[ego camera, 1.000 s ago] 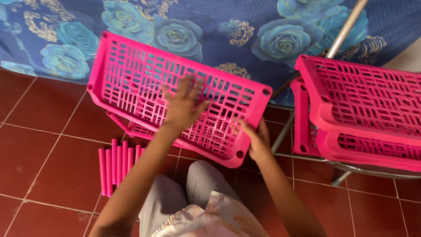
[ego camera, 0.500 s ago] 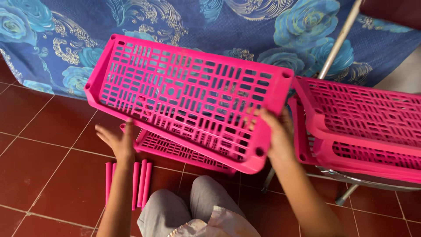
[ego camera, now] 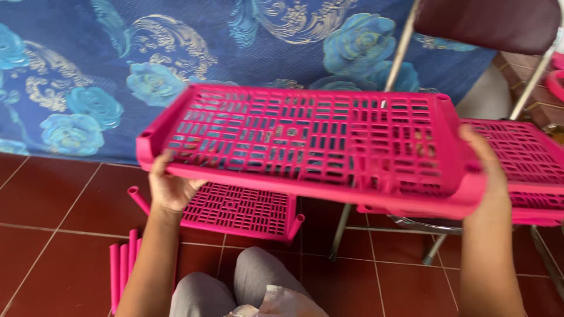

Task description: The person assembles pink plastic stools by inserting cylindrical legs into the seat bases. They repeatedly insert and remove legs, stack completed units, and continue attaching legs to additional seat bases.

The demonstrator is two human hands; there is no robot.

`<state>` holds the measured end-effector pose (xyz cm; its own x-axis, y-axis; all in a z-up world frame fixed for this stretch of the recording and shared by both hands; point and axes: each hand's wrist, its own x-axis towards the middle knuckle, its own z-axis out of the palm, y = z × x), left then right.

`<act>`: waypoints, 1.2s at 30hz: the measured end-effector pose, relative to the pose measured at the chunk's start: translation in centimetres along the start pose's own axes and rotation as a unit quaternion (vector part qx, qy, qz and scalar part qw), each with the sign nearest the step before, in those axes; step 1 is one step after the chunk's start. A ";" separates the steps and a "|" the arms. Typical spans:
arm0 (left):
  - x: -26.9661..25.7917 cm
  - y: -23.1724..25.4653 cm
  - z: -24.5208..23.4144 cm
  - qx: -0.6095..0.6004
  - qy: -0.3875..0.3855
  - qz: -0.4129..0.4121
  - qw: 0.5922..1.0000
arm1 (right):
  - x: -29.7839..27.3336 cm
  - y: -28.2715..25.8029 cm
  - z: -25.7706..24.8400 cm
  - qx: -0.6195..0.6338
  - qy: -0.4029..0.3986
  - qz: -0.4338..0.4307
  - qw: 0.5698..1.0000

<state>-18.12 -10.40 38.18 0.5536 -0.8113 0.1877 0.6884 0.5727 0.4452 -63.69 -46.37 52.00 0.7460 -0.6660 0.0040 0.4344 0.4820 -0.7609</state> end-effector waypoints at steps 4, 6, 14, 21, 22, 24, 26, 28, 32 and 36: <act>2.6 -5.5 4.7 0.030 0.044 -0.029 0.998 | -1.7 -3.8 -5.0 0.297 -0.218 0.017 0.930; 3.6 -8.9 7.3 0.026 0.056 -0.032 0.998 | -2.7 -3.7 -7.5 0.212 -0.069 -0.190 0.956; 7.0 -21.2 14.3 0.033 -0.022 -0.081 0.996 | -5.2 -0.3 -13.3 0.107 0.056 -0.308 0.944; 8.5 -29.6 17.0 -0.005 -0.079 -0.137 0.987 | -1.8 1.0 -15.3 -0.020 0.198 -0.389 0.899; 9.0 -30.2 17.6 -0.008 -0.094 -0.150 0.984 | -1.3 0.6 -16.0 -0.005 0.210 -0.397 0.894; 9.7 -30.4 18.4 0.021 -0.114 -0.188 0.975 | -0.4 -0.4 -17.7 0.023 0.232 -0.411 0.881; 10.6 -30.0 18.9 0.086 -0.129 -0.236 0.959 | 0.3 -1.0 -19.7 0.060 0.266 -0.417 0.867; 10.8 -29.5 19.0 0.139 -0.075 -0.231 0.960 | 0.6 -1.5 -21.7 0.078 0.295 -0.418 0.855; 10.8 -28.2 17.9 0.180 -0.033 -0.233 0.955 | 1.2 -2.4 -25.2 0.057 0.314 -0.418 0.850; 11.1 -28.6 16.2 0.188 -0.044 -0.236 0.952 | 1.6 -2.4 -27.0 0.054 0.333 -0.408 0.849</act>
<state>-39.24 -37.68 41.67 0.1719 -0.9840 -0.0460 0.6246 0.0727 0.7776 -77.14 -63.99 36.34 -0.2593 -0.9599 0.1065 0.7392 -0.2682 -0.6178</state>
